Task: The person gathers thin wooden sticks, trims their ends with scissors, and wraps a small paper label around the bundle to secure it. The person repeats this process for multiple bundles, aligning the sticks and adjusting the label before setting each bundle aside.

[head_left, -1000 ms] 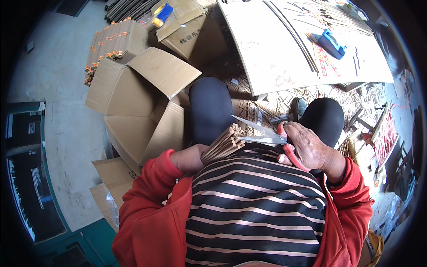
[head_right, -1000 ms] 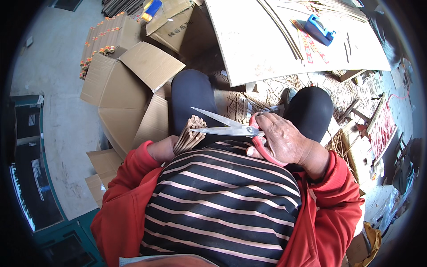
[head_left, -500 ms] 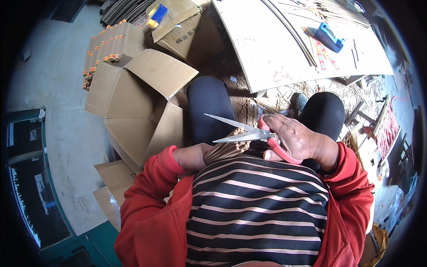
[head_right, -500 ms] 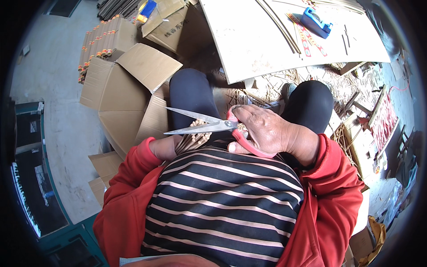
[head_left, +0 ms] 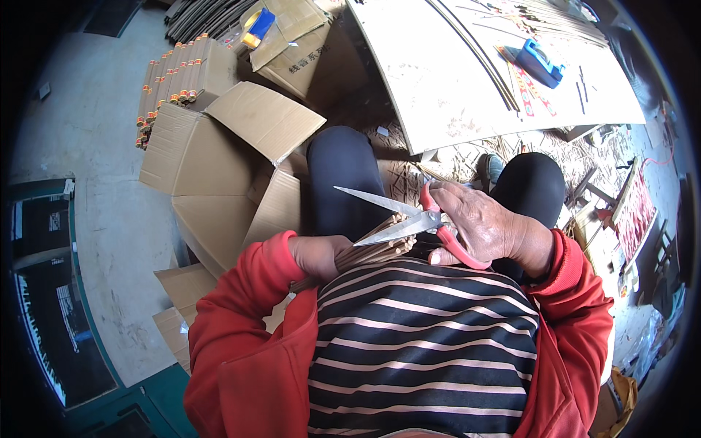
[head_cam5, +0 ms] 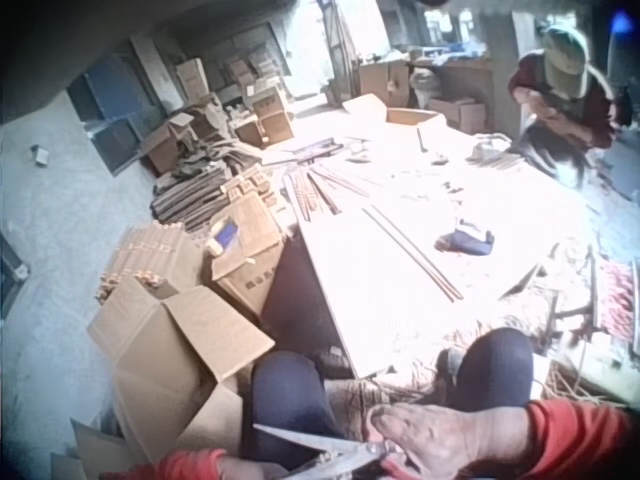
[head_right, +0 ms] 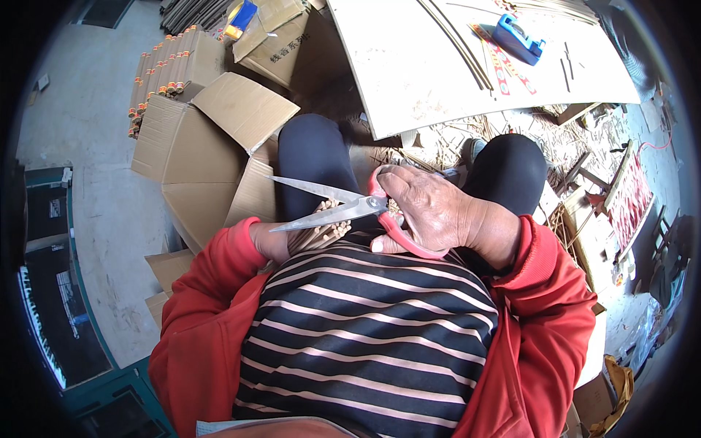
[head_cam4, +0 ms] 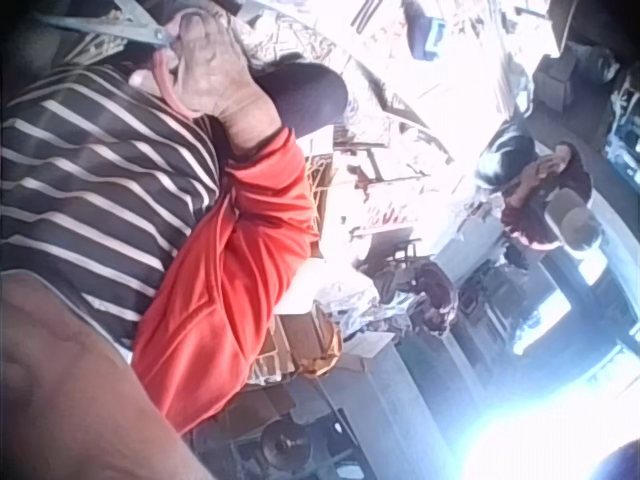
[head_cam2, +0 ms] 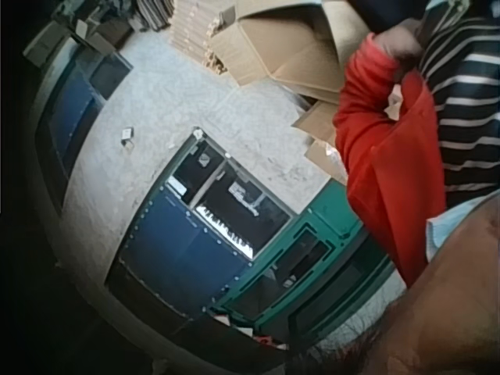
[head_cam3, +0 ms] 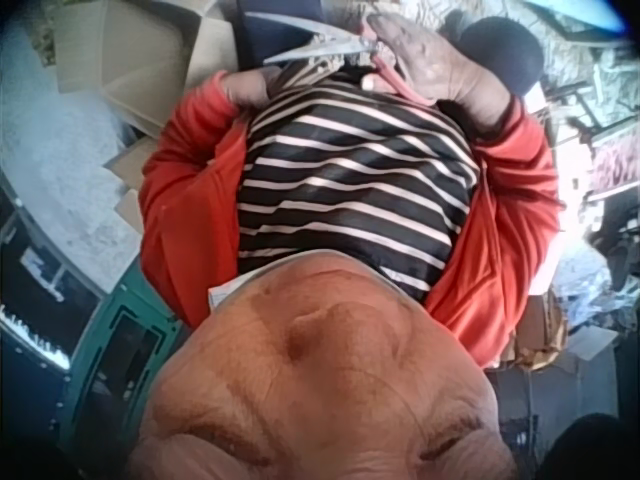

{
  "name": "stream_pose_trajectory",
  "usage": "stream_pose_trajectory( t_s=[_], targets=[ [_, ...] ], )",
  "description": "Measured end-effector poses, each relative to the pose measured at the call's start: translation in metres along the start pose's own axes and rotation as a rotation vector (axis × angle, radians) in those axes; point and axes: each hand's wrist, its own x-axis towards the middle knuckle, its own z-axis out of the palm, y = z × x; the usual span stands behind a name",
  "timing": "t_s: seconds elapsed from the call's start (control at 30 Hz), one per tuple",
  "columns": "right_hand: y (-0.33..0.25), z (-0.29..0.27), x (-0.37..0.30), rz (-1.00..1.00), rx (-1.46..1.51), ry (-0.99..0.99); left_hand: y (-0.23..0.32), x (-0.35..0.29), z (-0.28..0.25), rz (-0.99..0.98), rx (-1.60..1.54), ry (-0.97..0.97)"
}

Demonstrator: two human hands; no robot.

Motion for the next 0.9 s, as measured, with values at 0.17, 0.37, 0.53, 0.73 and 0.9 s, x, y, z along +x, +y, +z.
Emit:
stream_pose_trajectory(
  t_s=[0.17, 0.37, 0.53, 0.73, 0.9],
  targets=[
    [-0.001, 0.004, 0.004, 0.018, 0.108, -0.011, -0.014, 0.005, -0.01, -0.017, -0.045, -0.14],
    [0.008, 0.014, 0.0, 0.014, 0.158, 0.06, -0.019, 0.006, -0.008, -0.021, -0.033, -0.122],
    [0.01, 0.014, -0.002, 0.044, 0.173, 0.031, -0.02, 0.007, -0.006, -0.03, -0.033, -0.089],
    [0.009, 0.01, -0.003, 0.062, 0.176, 0.0, -0.004, 0.006, -0.006, -0.024, -0.072, -0.144],
    [0.012, 0.009, -0.005, 0.067, 0.17, -0.025, -0.017, 0.008, -0.014, -0.049, -0.008, -0.187]
  ],
)
